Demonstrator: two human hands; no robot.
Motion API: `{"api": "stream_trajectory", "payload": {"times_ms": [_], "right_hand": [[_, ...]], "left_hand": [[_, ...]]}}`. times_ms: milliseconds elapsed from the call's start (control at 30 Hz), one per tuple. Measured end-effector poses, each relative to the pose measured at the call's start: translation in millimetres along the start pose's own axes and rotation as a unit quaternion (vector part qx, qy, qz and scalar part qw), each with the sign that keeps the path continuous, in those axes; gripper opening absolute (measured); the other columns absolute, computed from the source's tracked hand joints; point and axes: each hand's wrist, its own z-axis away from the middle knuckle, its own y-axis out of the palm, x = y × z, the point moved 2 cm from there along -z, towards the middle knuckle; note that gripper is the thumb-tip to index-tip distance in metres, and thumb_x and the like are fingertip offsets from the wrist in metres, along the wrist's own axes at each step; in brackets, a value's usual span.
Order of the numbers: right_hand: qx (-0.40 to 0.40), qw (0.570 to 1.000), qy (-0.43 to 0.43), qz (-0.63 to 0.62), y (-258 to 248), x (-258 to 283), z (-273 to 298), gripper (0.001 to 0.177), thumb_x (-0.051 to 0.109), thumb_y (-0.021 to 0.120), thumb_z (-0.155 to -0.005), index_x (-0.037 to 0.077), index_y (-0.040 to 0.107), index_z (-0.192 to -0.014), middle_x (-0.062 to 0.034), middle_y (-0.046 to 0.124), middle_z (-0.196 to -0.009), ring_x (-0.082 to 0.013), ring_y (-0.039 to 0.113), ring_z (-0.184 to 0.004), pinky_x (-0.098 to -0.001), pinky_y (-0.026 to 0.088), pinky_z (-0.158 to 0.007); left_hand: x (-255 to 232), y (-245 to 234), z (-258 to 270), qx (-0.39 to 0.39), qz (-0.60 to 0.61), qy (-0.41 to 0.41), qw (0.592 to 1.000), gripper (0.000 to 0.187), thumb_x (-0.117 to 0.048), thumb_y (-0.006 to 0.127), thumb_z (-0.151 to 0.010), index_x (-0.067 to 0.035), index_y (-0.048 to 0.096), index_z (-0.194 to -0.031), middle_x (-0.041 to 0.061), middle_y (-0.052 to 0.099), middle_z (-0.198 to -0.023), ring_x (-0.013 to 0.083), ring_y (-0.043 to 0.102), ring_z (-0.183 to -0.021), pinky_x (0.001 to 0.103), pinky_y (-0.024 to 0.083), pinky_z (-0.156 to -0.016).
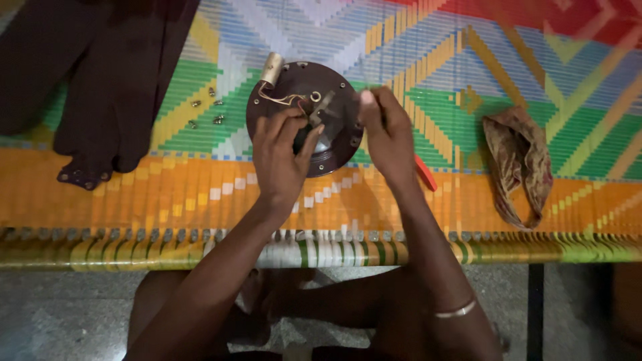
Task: The person sits on the floor and uses a screwdriver to tighten screws on a dark brown circular electrical component, likely a ceiling fan motor housing. They manipulate wires and small metal parts while working on the device placed on a colorful woven mat.
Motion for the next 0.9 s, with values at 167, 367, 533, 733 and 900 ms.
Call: {"api": "stream_trajectory", "payload": {"times_ms": [167,367,533,733,900], "right_hand": [[0.04,0.98,-0.024,0.193,-25,12,26,0.017,0.018,0.066,-0.103,0.002,0.073,-0.104,-0.0102,0.068,-0.079,-0.019,0.06,-0.065,-0.0352,0.047,-0.061],[0.059,0.969,-0.057,0.234,-8,16,33,0.015,0.015,0.073,-0.095,0.004,0.074,-0.105,-0.0143,0.07,-0.085,-0.0301,0.066,-0.068,-0.0398,0.05,-0.063],[0.043,0.967,-0.108,0.226,2,10,32,0.013,0.014,0.073,-0.097,0.004,0.074,-0.105,-0.0143,0.072,-0.09,-0.0306,0.068,-0.076,-0.04,0.051,-0.067],[0.044,0.969,-0.106,0.22,-3,3,24,0.012,0.01,0.074,-0.096,0.004,0.075,-0.106,-0.0159,0.07,-0.087,-0.0297,0.066,-0.069,-0.041,0.054,-0.09],[0.061,0.967,-0.103,0.224,-7,5,22,0.012,0.009,0.075,-0.095,0.005,0.077,-0.106,-0.0157,0.064,-0.077,-0.0299,0.061,-0.063,-0.0416,0.052,-0.11]], "left_hand": [[1,1,-1,0.005,0.006,-0.012,1.0,0.023,-0.019,0.085,-0.089,-0.002,0.071,-0.097,0.007,0.07,-0.121,0.0303,0.059,-0.093,0.042,0.049,-0.083],[13,0,-5,0.03,0.074,-0.028,0.996,0.026,-0.023,0.082,-0.093,-0.004,0.071,-0.107,0.009,0.073,-0.119,0.0306,0.061,-0.091,0.042,0.05,-0.082],[23,-7,-13,0.058,0.126,-0.016,0.99,0.027,-0.021,0.081,-0.094,-0.008,0.069,-0.115,0.011,0.071,-0.111,0.0298,0.066,-0.099,0.04,0.053,-0.085],[20,-16,-20,0.117,0.114,0.017,0.986,0.024,-0.016,0.082,-0.092,-0.01,0.071,-0.112,0.005,0.075,-0.108,0.026,0.065,-0.087,0.038,0.054,-0.078],[15,-22,-23,0.102,0.049,0.109,0.988,0.025,-0.016,0.082,-0.092,-0.011,0.071,-0.114,0.004,0.075,-0.115,0.0234,0.067,-0.087,0.036,0.056,-0.077]]}}
